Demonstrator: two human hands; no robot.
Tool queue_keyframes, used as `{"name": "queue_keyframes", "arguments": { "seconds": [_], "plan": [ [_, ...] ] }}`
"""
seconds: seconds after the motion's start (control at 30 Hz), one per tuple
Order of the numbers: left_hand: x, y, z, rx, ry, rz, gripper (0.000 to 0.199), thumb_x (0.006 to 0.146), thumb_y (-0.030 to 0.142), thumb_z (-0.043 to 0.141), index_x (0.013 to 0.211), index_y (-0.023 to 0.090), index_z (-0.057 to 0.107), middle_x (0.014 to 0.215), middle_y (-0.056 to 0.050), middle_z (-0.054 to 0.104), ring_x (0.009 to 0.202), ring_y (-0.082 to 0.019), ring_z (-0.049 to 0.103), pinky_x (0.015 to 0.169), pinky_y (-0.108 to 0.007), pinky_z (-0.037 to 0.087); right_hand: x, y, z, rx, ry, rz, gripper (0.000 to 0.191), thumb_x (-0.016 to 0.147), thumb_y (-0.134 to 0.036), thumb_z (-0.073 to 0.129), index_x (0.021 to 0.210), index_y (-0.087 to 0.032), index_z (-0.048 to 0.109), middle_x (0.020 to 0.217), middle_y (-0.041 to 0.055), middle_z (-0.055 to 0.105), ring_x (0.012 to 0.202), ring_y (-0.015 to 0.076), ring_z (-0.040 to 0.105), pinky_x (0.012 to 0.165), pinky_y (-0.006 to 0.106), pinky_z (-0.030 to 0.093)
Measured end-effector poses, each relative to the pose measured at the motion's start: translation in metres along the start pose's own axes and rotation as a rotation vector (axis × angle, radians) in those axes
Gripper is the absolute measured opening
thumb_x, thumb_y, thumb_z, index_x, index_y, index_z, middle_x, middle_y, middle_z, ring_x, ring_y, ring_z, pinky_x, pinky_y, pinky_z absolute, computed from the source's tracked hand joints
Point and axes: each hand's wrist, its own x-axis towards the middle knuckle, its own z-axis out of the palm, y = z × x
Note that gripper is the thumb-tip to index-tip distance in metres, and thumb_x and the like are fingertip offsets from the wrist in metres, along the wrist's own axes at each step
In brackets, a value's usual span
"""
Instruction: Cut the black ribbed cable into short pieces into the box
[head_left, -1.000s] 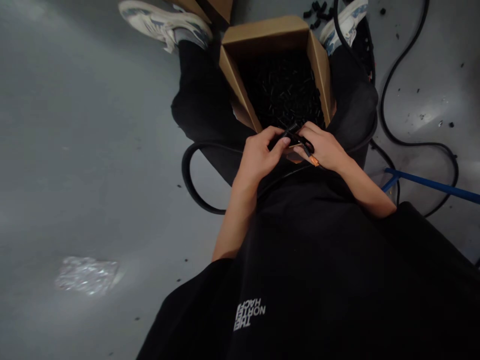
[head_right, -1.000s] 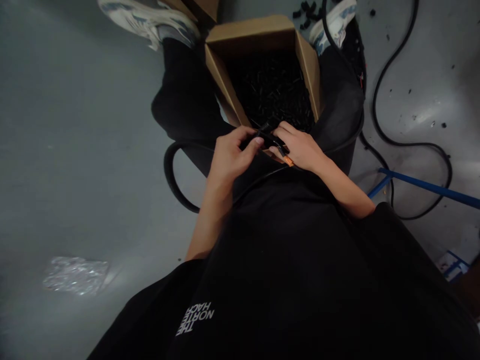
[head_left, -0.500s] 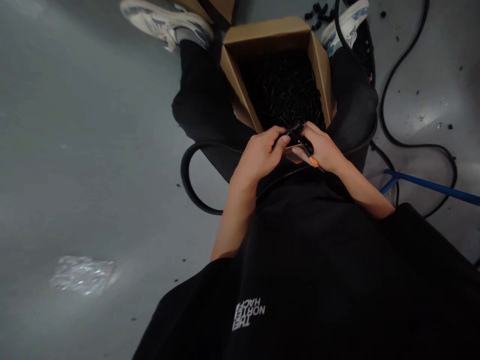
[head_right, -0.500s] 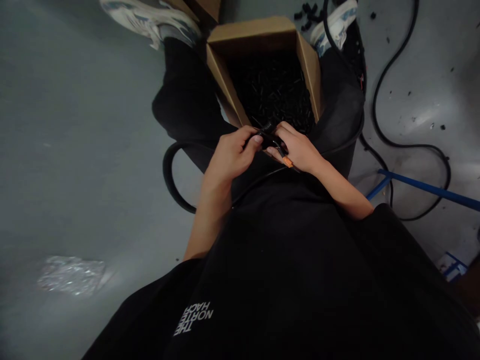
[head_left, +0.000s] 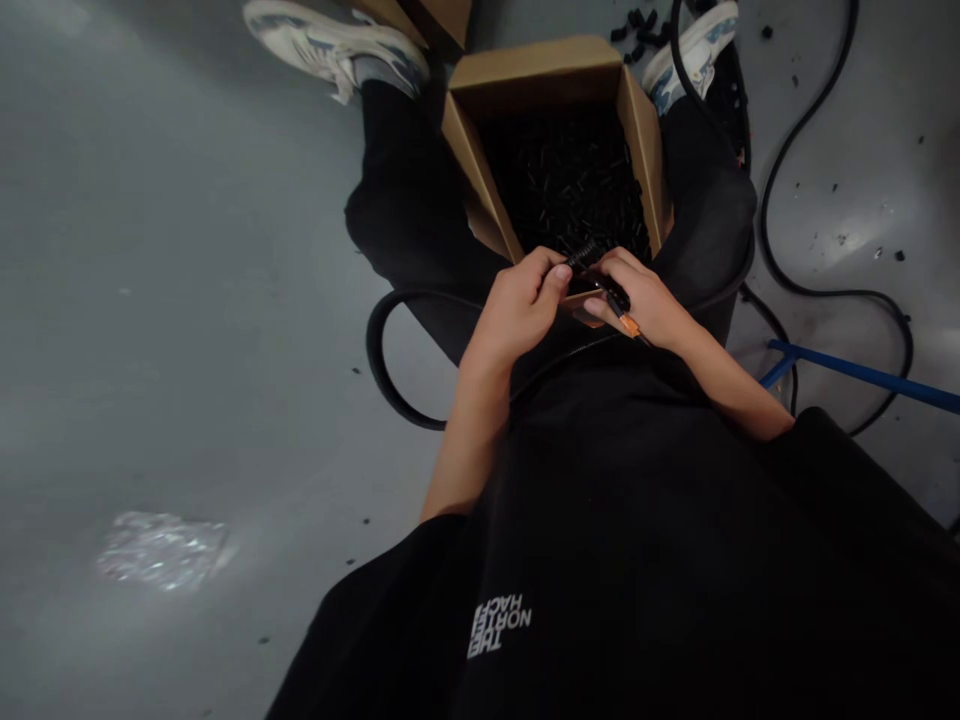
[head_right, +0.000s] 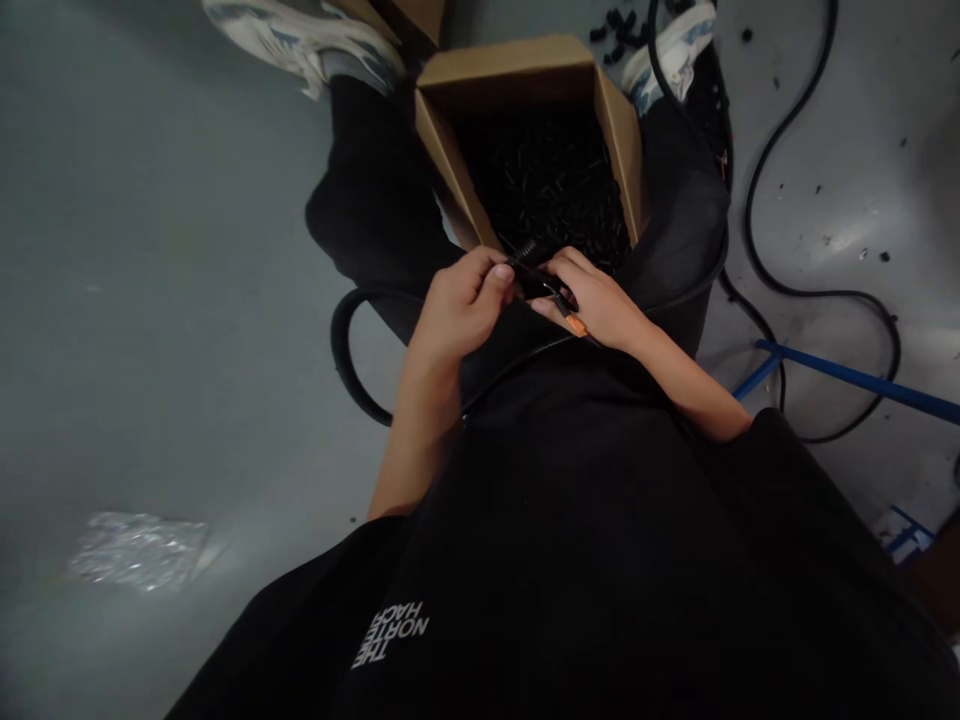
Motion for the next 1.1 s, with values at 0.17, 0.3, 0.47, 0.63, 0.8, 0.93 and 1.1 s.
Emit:
{"name": "queue_keyframes", "arguments": {
  "seconds": [0.17,0.3,0.47,0.63,0.8,0.93,1.1],
  "plan": [
    [-0.004,0.004,0.009,0.03,0.068,-0.024,0.034,0.114,0.053,0.045,0.105,0.024,0.063,0.092,-0.004,0.074,0.082,-0.019,0.068,0.08,-0.032,0.051,0.001,-0.002,0.005,0.035,0.024,-0.005,0.077,0.104,-0.086,0.046,0.129,-0.017,0.067,0.127,0.0156,0.068,0.116,0.0278,0.069,0.106,0.048,0.061],
    [-0.006,0.005,0.012,0.017,0.078,-0.031,0.034,0.115,0.051,0.045,0.106,0.024,0.063,0.087,-0.003,0.073,0.079,-0.019,0.069,0.077,-0.033,0.05,-0.001,-0.004,0.005,0.097,-0.004,0.005,0.078,0.103,-0.087,0.047,0.128,-0.016,0.066,0.127,0.0158,0.069,0.115,0.0269,0.069,0.106,0.047,0.061],
    [-0.006,0.011,0.008,-0.068,0.082,-0.06,0.049,0.114,0.066,0.04,0.095,0.025,0.059,0.079,-0.003,0.068,0.073,-0.018,0.065,0.073,-0.033,0.052,-0.002,-0.01,-0.002,0.086,-0.004,0.07,0.078,0.099,-0.091,0.051,0.128,-0.019,0.065,0.129,0.0155,0.069,0.115,0.028,0.07,0.103,0.048,0.062],
    [-0.004,0.01,0.005,-0.145,0.058,-0.07,0.059,0.111,0.076,0.038,0.086,0.026,0.055,0.072,-0.001,0.06,0.067,-0.018,0.06,0.069,-0.034,0.052,-0.003,-0.017,-0.011,0.146,-0.059,0.084,0.078,0.099,-0.09,0.053,0.128,-0.019,0.065,0.13,0.0163,0.07,0.116,0.0284,0.071,0.109,0.05,0.06],
    [-0.002,0.011,0.005,-0.113,0.011,-0.063,0.057,0.112,0.073,0.038,0.085,0.025,0.056,0.074,-0.002,0.063,0.07,-0.018,0.061,0.07,-0.033,0.052,-0.002,-0.017,-0.011,0.133,-0.049,0.084,0.076,0.099,-0.089,0.054,0.128,-0.019,0.066,0.131,0.016,0.071,0.115,0.0276,0.071,0.107,0.047,0.06],
    [-0.002,0.009,0.007,0.054,0.054,-0.055,0.04,0.113,0.059,0.048,0.103,0.025,0.066,0.087,-0.004,0.073,0.079,-0.021,0.067,0.077,-0.033,0.052,-0.001,-0.014,-0.007,0.045,0.015,0.098,0.076,0.098,-0.09,0.056,0.121,-0.019,0.069,0.118,0.0119,0.075,0.105,0.0263,0.072,0.098,0.043,0.059],
    [-0.003,-0.001,0.016,0.199,0.097,-0.095,0.024,0.11,0.049,0.059,0.115,0.026,0.068,0.096,-0.007,0.076,0.091,-0.028,0.075,0.086,-0.037,0.054,-0.001,-0.009,-0.006,0.009,-0.002,0.109,0.072,0.1,-0.086,0.057,0.12,-0.019,0.071,0.11,0.0098,0.077,0.097,0.0236,0.072,0.093,0.04,0.058]
  ]
}}
